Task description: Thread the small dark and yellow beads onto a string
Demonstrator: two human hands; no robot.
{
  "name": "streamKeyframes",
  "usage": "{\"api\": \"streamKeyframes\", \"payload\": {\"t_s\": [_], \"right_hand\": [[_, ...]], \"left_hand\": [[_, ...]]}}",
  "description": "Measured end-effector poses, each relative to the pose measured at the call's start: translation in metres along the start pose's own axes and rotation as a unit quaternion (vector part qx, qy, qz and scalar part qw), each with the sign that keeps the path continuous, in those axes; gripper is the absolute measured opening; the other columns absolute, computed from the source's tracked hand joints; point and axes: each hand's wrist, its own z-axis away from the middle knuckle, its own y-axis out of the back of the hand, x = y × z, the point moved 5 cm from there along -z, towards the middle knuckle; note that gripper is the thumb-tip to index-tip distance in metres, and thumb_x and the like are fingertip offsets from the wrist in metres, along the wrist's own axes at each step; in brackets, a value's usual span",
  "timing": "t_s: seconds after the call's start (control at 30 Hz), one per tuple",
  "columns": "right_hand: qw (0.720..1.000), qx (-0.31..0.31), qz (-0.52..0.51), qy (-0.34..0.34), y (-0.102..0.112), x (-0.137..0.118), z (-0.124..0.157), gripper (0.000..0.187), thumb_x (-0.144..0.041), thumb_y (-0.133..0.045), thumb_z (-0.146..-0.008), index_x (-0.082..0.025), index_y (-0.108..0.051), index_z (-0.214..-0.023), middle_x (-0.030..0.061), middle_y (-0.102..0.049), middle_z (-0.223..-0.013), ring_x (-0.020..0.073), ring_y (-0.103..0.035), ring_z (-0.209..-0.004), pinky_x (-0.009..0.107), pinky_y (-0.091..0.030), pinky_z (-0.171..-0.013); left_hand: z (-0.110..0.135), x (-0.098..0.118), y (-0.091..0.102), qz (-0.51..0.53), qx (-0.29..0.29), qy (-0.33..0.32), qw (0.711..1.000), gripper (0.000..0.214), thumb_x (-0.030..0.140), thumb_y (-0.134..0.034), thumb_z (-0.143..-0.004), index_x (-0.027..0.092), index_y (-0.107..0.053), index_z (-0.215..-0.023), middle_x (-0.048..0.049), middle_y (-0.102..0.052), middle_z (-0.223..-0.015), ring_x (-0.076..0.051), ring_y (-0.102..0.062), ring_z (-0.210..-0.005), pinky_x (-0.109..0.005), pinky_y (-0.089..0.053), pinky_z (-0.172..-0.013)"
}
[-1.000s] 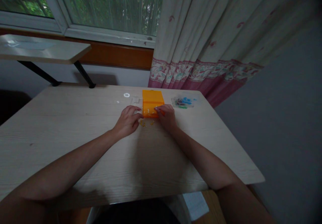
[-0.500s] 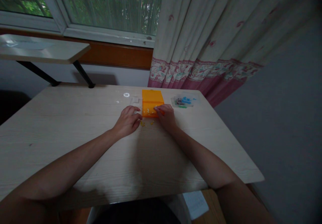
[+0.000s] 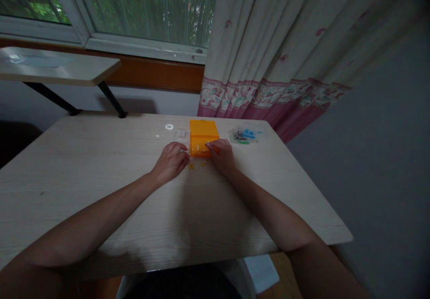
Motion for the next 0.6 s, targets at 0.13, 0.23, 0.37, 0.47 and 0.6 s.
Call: {"api": "streamKeyframes", "payload": {"t_s": [0.13, 0.23, 0.37, 0.47, 0.6], "right_hand": [[1.000, 0.000, 0.003, -0.001, 0.002, -0.002, 0.000, 0.032, -0.043, -0.052, -0.095, -0.021, -0.073, -0.084, 0.0054, -0.072, -0.085, 0.0200, -0.061, -0.087, 0.036, -0.042, -0.085], [1.000, 0.000, 0.007, 0.006, 0.003, -0.005, 0.000, 0.031, -0.041, -0.052, -0.094, -0.021, -0.073, -0.084, 0.0053, -0.072, -0.084, 0.0203, -0.061, -0.087, 0.037, -0.042, -0.085], [0.999, -0.008, 0.018, 0.049, 0.005, -0.017, 0.002, 0.025, -0.038, -0.056, -0.093, -0.023, -0.073, -0.085, 0.0042, -0.072, -0.085, 0.0193, -0.060, -0.086, 0.038, -0.041, -0.089], [0.992, -0.017, 0.023, 0.126, 0.005, -0.034, 0.008, 0.017, -0.037, -0.059, -0.091, -0.026, -0.073, -0.092, 0.0025, -0.071, -0.089, 0.0188, -0.060, -0.091, 0.041, -0.036, -0.101], [0.973, -0.029, 0.034, 0.228, 0.005, -0.055, 0.019, 0.015, -0.036, -0.062, -0.089, -0.031, -0.072, -0.099, 0.0003, -0.070, -0.092, 0.0172, -0.059, -0.098, 0.043, -0.028, -0.112]], "left_hand": [[0.000, 0.000, -0.002, -0.002, -0.004, -0.009, 1.000, 0.016, 0.026, -0.050, -0.093, 0.019, -0.064, -0.090, -0.0103, -0.058, -0.111, -0.026, -0.049, -0.109, -0.045, -0.042, -0.096], [0.000, -0.001, -0.003, 0.018, 0.004, -0.004, 1.000, 0.014, 0.025, -0.049, -0.093, 0.019, -0.062, -0.093, -0.0104, -0.057, -0.110, -0.026, -0.048, -0.108, -0.044, -0.042, -0.096], [-0.001, -0.004, 0.000, 0.066, 0.029, 0.011, 0.997, 0.012, 0.025, -0.049, -0.093, 0.019, -0.060, -0.097, -0.0093, -0.058, -0.107, -0.024, -0.050, -0.106, -0.043, -0.042, -0.096], [-0.002, -0.005, 0.002, 0.108, 0.045, 0.012, 0.993, 0.011, 0.026, -0.049, -0.094, 0.020, -0.058, -0.096, -0.0079, -0.058, -0.106, -0.022, -0.051, -0.105, -0.041, -0.041, -0.097], [-0.003, -0.001, 0.004, 0.151, 0.044, -0.009, 0.988, 0.011, 0.026, -0.048, -0.095, 0.020, -0.057, -0.098, -0.0072, -0.058, -0.106, -0.020, -0.051, -0.106, -0.039, -0.041, -0.096]]}}
